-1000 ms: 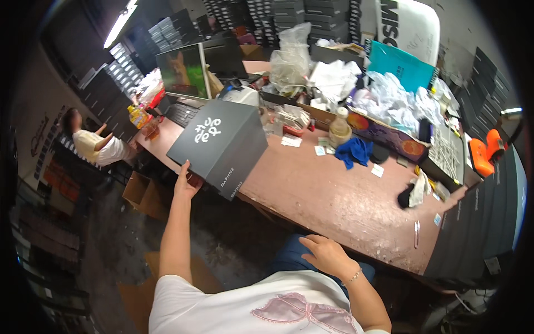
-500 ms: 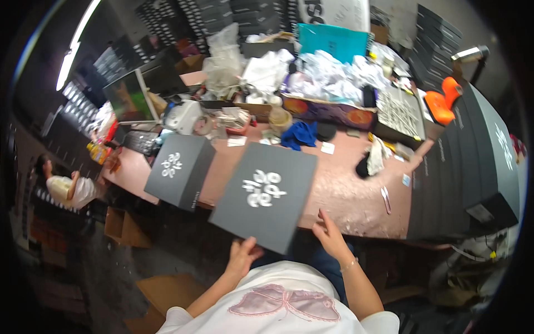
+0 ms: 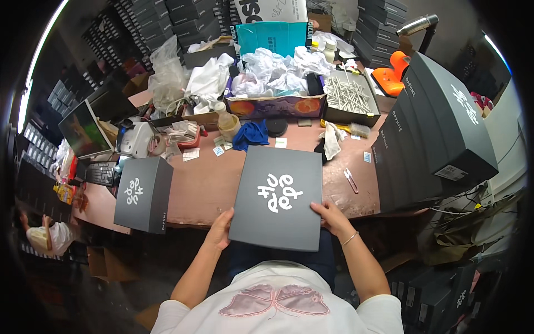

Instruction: Packing high-heeled shoes into boxes with tissue paper.

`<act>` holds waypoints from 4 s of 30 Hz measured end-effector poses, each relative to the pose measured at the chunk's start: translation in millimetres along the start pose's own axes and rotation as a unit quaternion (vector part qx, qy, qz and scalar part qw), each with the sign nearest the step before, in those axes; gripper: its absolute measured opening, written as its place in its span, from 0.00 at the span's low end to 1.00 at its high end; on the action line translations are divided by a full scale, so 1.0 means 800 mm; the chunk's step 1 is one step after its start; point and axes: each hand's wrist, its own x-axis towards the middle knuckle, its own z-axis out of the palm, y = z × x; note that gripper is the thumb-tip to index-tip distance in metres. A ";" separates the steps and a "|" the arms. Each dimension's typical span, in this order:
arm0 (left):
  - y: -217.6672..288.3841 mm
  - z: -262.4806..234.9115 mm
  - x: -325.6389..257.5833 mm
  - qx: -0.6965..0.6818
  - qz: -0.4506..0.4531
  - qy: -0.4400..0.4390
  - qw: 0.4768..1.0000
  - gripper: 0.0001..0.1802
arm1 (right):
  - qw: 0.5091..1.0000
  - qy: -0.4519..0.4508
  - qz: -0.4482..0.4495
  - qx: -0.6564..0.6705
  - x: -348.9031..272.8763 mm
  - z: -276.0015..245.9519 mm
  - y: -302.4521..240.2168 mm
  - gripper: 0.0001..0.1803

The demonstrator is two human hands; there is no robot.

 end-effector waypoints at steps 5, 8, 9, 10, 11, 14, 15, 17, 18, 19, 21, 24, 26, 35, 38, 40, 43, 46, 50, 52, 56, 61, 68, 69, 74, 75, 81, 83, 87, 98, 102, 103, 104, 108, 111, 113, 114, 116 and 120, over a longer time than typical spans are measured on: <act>-0.018 -0.003 -0.019 -0.196 0.053 -0.077 0.976 0.29 | 0.988 -0.021 -0.020 0.153 0.004 -0.018 -0.003 0.28; -0.013 0.010 -0.028 -0.178 0.051 -0.067 0.981 0.26 | 0.992 0.006 -0.029 0.123 -0.011 0.002 -0.056 0.31; 0.007 0.022 -0.040 -0.142 0.038 -0.047 0.988 0.24 | 0.991 0.000 -0.053 0.120 -0.011 0.008 -0.068 0.29; 0.013 0.017 -0.043 -0.055 0.111 -0.006 0.992 0.25 | 0.983 -0.006 -0.072 0.171 -0.013 0.023 -0.078 0.28; 0.016 0.013 -0.044 0.035 0.179 0.030 0.983 0.26 | 0.971 -0.007 -0.093 0.222 -0.025 0.046 -0.090 0.28; 0.058 -0.005 -0.069 0.074 0.269 0.042 0.959 0.33 | 0.951 -0.018 -0.149 0.271 -0.014 0.063 -0.084 0.22; 0.074 -0.018 -0.074 0.086 0.306 0.029 0.948 0.35 | 0.960 -0.040 -0.168 0.221 -0.010 0.085 -0.082 0.21; 0.105 -0.043 -0.079 0.107 0.379 -0.003 0.919 0.45 | 0.976 0.000 -0.202 0.088 -0.015 0.174 -0.075 0.29; 0.124 -0.046 -0.088 0.123 0.356 -0.052 0.925 0.51 | 0.980 -0.107 -0.157 0.059 -0.021 0.203 -0.062 0.32; 0.138 -0.049 -0.099 0.144 0.318 -0.065 0.935 0.53 | 0.970 -0.216 -0.113 0.019 -0.027 0.233 -0.050 0.34; 0.159 -0.059 -0.110 0.304 0.301 -0.033 0.903 0.54 | 0.899 -0.345 -0.206 -0.172 -0.048 0.267 -0.042 0.25; 0.161 -0.112 -0.091 0.337 0.255 0.075 0.903 0.40 | 0.870 -0.203 -0.330 -0.304 -0.062 0.228 -0.060 0.18; 0.174 -0.152 -0.088 0.380 0.099 0.232 0.890 0.32 | 0.859 -0.035 -0.362 -0.360 -0.046 0.168 -0.061 0.18; 0.124 0.099 -0.033 0.550 0.480 -0.046 0.682 0.27 | 0.648 0.086 -0.288 -0.699 0.010 0.137 0.030 0.35; 0.083 0.062 0.091 0.484 0.362 0.035 0.796 0.31 | 0.657 0.108 -0.285 -0.689 0.027 0.145 0.029 0.40; 0.058 0.051 0.132 0.366 0.184 0.047 0.911 0.34 | 0.656 0.080 -0.292 -0.692 0.022 0.143 0.026 0.39; 0.017 0.018 0.156 0.158 0.070 0.058 0.983 0.31 | 0.689 0.105 -0.387 -0.604 0.004 0.118 0.005 0.36; 0.001 0.022 0.121 0.313 0.309 0.156 0.884 0.24 | 0.697 0.208 -0.402 -0.556 -0.025 0.076 -0.019 0.34; -0.014 0.008 0.124 0.487 0.437 0.183 0.734 0.20 | 0.827 0.209 -0.285 -0.437 -0.010 0.020 0.017 0.31; -0.003 0.027 0.117 0.518 0.396 0.166 0.739 0.23 | 0.876 0.181 -0.254 -0.368 0.003 -0.007 0.026 0.28; 0.008 0.080 0.078 0.521 0.359 0.148 0.760 0.32 | 0.958 0.066 -0.195 -0.201 -0.008 -0.037 0.022 0.22; 0.021 0.097 0.114 0.049 0.139 -0.033 0.988 0.51 | 0.969 0.072 -0.185 -0.145 -0.010 -0.064 0.039 0.19; 0.006 -0.021 0.178 0.341 0.194 0.131 0.911 0.39 | 0.899 0.105 -0.278 -0.321 0.012 0.016 0.019 0.22; 0.020 -0.024 0.166 0.399 0.192 0.150 0.884 0.34 | 0.890 0.101 -0.280 -0.345 0.015 0.029 0.010 0.23; 0.055 -0.008 0.075 0.114 0.343 0.158 0.919 0.22 | 0.733 0.102 -0.426 -0.521 0.004 0.107 -0.035 0.34; 0.063 0.013 0.039 0.088 0.351 0.147 0.921 0.21 | 0.760 0.028 -0.374 -0.530 -0.004 0.126 -0.034 0.35; 0.033 0.047 -0.031 0.123 0.359 0.042 0.924 0.24 | 0.731 -0.004 -0.293 -0.616 0.044 0.166 -0.003 0.44; 0.047 0.038 -0.039 0.145 0.380 0.071 0.911 0.37 | 0.762 -0.006 -0.357 -0.541 0.027 0.159 -0.030 0.46; 0.075 0.049 -0.028 0.030 0.286 0.028 0.957 0.47 | 0.694 -0.113 -0.436 -0.561 -0.034 0.168 -0.110 0.46; 0.014 0.065 0.012 -0.378 0.229 -0.141 0.886 0.32 | 0.492 -0.169 -0.679 -0.518 -0.041 0.250 -0.003 0.32; 0.075 0.033 -0.029 -0.302 0.288 -0.031 0.908 0.29 | 0.627 0.027 -0.690 -0.361 -0.120 0.186 -0.081 0.30; 0.077 0.029 -0.034 -0.289 0.296 -0.009 0.910 0.29 | 0.761 0.032 -0.599 -0.248 -0.112 0.175 -0.099 0.31; 0.071 0.023 -0.033 -0.290 0.295 -0.036 0.910 0.28 | 0.865 0.040 -0.483 -0.130 -0.110 0.163 -0.112 0.33; 0.050 0.005 0.018 -0.124 0.377 -0.010 0.918 0.28 | 0.955 -0.200 -0.200 0.088 -0.067 0.125 -0.075 0.43; 0.050 -0.004 0.040 0.129 0.480 0.136 0.857 0.28 | 0.959 -0.167 -0.197 0.120 -0.061 0.111 -0.062 0.38; 0.093 -0.002 0.044 0.045 0.461 0.157 0.872 0.29 | 0.945 -0.123 -0.192 0.234 -0.070 0.096 -0.067 0.33; 0.143 0.015 0.027 -0.126 0.398 0.128 0.900 0.30 | 0.939 -0.113 -0.185 0.269 -0.077 0.077 -0.079 0.30; 0.198 0.038 -0.026 -0.181 0.406 0.210 0.871 0.33 | 0.926 -0.030 -0.263 0.270 -0.094 0.036 -0.090 0.28; 0.154 0.045 -0.051 0.142 0.537 0.106 0.825 0.37 | 0.891 0.095 -0.378 0.232 -0.106 -0.014 -0.082 0.25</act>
